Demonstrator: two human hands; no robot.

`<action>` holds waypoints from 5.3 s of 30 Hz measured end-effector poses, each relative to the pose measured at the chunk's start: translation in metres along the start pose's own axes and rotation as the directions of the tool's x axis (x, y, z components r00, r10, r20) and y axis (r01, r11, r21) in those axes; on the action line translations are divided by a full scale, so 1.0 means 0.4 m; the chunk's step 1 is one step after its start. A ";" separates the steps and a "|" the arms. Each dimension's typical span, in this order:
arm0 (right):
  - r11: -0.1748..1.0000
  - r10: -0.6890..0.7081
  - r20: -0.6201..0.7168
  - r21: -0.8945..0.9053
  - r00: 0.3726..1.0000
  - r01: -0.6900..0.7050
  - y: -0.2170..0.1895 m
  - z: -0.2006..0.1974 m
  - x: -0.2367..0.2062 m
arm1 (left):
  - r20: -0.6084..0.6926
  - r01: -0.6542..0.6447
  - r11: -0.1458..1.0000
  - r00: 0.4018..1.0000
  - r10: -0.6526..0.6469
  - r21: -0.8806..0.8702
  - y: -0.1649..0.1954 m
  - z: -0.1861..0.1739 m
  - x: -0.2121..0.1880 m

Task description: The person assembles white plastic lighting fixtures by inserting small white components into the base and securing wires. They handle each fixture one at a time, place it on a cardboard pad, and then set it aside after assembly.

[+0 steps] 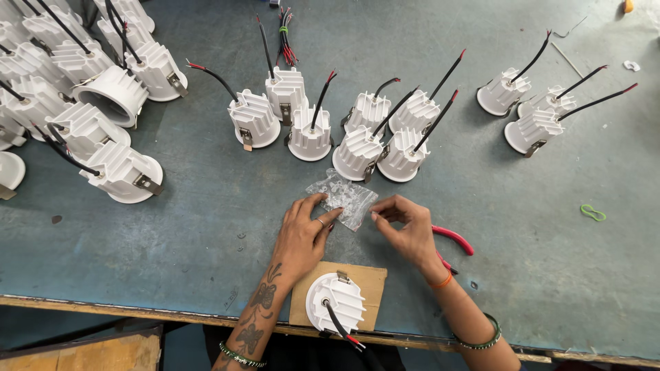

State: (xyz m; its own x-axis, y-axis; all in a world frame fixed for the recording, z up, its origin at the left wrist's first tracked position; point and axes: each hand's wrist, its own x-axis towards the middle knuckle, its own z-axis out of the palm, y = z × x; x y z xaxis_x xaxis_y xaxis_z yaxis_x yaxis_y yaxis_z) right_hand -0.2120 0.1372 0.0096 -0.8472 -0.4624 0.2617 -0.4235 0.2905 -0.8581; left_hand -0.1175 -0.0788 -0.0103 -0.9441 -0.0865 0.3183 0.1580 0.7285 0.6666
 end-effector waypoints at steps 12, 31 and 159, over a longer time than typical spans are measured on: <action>0.716 0.102 0.260 0.651 0.960 -0.252 0.031 -0.012 -0.003 | -0.305 -0.100 0.985 0.951 0.052 -0.143 0.049 -0.076 -0.016; 0.769 -0.027 0.146 0.635 0.989 -0.073 -0.118 -0.016 -0.103 | -0.620 -0.399 0.914 0.736 0.271 -0.074 0.300 -0.156 -0.265; 0.865 -0.418 -0.028 -0.318 0.908 0.388 -0.362 -0.069 -0.235 | -0.419 -0.332 0.934 0.873 0.251 -0.134 0.300 -0.112 -0.200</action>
State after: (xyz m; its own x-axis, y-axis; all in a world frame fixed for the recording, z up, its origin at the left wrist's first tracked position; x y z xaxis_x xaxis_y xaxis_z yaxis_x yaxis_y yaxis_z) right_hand -0.0798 0.1616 0.1216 -0.6014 -0.5176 0.6086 -0.7971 0.3379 -0.5004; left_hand -0.0099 -0.0151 0.0745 -0.6632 -0.1775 0.7271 0.4999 0.6179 0.6068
